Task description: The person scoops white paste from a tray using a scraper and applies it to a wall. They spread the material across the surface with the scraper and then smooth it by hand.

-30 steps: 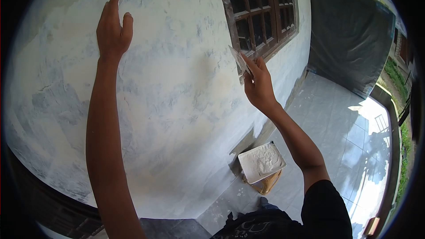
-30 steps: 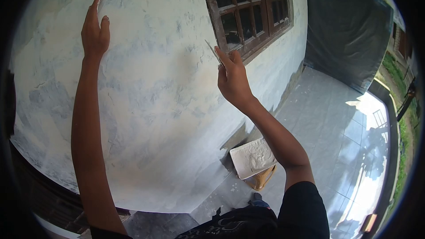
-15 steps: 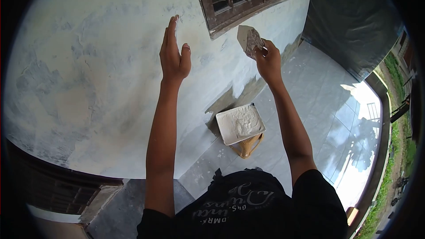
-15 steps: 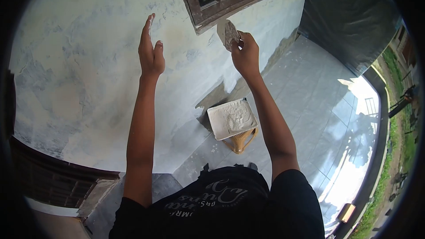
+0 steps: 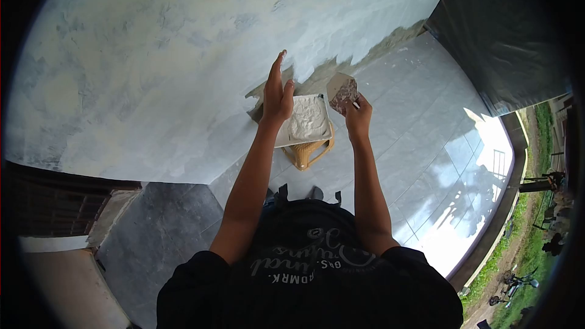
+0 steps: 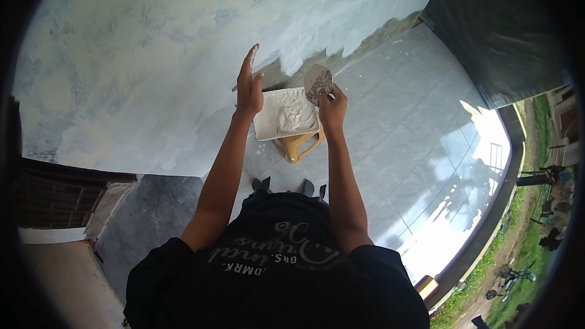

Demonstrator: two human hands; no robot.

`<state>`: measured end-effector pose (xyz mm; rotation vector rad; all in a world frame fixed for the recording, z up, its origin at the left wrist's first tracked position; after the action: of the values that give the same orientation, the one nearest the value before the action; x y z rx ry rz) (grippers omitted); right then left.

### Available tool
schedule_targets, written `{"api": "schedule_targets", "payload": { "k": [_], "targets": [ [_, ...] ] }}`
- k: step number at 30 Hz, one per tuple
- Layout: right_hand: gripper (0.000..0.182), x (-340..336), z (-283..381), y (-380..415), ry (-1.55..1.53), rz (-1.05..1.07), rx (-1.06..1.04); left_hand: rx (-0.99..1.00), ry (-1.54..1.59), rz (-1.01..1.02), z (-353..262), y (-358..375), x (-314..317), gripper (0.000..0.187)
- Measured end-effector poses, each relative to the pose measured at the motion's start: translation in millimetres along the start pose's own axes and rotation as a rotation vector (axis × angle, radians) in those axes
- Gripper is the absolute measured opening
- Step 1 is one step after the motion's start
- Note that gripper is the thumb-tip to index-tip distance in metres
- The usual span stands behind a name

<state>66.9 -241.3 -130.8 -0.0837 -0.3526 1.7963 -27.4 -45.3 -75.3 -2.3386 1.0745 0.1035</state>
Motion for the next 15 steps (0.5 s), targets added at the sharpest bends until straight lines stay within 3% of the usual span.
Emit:
{"api": "schedule_targets", "payload": {
  "k": [3, 8, 15],
  "targets": [
    [0.025, -17.4, -21.5, 14.9, -0.01, -0.002, 0.073, -0.128, -0.034, -0.003, 12.7, 18.7, 15.2, 0.067],
    [0.021, -29.5, -50.2, 18.4, 0.298, 0.021, 0.092, -0.228, -0.082, 0.002, 40.4, 44.1, 25.0, 0.066],
    [0.026, -23.7, -85.9, 20.5, 0.144, -0.037, 0.185, -0.295, -0.039, -0.002, 83.2, 62.8, 26.1, 0.066]
  ]
}}
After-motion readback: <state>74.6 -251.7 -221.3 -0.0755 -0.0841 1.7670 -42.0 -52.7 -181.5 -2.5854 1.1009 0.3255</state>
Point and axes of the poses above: each hand's wrist, its own y-axis away from the middle knuckle, its own x-axis out of the palm, z = x × y, the point moved 2 cm from there along -y, towards the middle knuckle, and after that the axes turned 14 degrees about -x, right-handed, at the moved point
